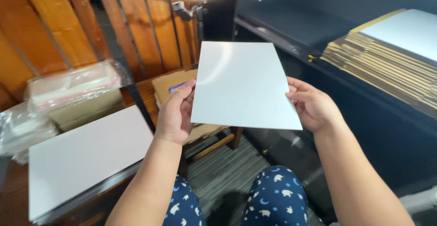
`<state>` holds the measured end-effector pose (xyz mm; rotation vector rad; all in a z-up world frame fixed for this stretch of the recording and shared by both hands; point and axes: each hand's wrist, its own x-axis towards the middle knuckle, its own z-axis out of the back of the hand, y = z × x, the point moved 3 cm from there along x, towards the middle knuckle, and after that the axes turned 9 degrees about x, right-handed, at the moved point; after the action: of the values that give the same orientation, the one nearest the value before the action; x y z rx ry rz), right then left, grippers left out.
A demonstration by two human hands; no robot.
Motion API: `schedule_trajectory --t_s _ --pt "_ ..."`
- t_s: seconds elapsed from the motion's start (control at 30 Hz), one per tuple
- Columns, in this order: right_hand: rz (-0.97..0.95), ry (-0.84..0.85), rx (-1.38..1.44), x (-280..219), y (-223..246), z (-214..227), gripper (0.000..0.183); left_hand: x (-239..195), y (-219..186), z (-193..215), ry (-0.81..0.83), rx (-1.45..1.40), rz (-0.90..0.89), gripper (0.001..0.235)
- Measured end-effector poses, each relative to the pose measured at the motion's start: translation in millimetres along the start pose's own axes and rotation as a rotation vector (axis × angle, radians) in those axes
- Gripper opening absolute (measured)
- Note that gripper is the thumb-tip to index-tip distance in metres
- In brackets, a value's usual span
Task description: The person repeatedly picks up a white sheet of paper from a stack on a wooden chair and places it onto a stack inside a black cabinet. The person handles the paper by hand, moving it between the chair and the cabinet multiple times.
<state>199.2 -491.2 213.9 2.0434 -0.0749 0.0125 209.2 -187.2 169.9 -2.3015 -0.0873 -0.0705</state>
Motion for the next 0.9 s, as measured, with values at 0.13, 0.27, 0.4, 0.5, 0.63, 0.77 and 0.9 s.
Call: schedule_trajectory --t_s 0.13,0.27,0.4,0.5,0.63,0.77,0.9 --pt "0.077 -0.025 0.032 -7.1 46.8 7.8 0.055 7.3 -3.0 -35.9 0.264 0.008 -0.128 0.045" --pt "0.130 -0.052 0.055 -8.9 89.1 28.5 0.056 -0.7 -24.9 -85.0 0.688 0.170 -0.304 0.107" --pt "0.197 -0.046 0.050 10.6 124.7 72.6 0.053 14.1 -27.6 -126.4 0.821 0.369 -0.455 0.116" --pt "0.264 -0.074 0.036 -3.2 157.8 78.3 0.053 17.4 -27.9 -164.1 0.820 0.413 -0.455 0.103" --pt "0.230 0.095 -0.087 -18.9 205.3 103.2 0.053 22.7 -23.3 -220.2 0.899 0.420 -0.376 0.094" --pt "0.322 -0.065 0.013 -27.9 230.5 140.6 0.070 51.5 9.4 -268.0 0.966 0.430 -0.442 0.081" --pt "0.385 -0.274 0.049 -18.0 250.6 202.8 0.063 90.5 52.7 -315.5 0.916 0.427 -0.456 0.074"
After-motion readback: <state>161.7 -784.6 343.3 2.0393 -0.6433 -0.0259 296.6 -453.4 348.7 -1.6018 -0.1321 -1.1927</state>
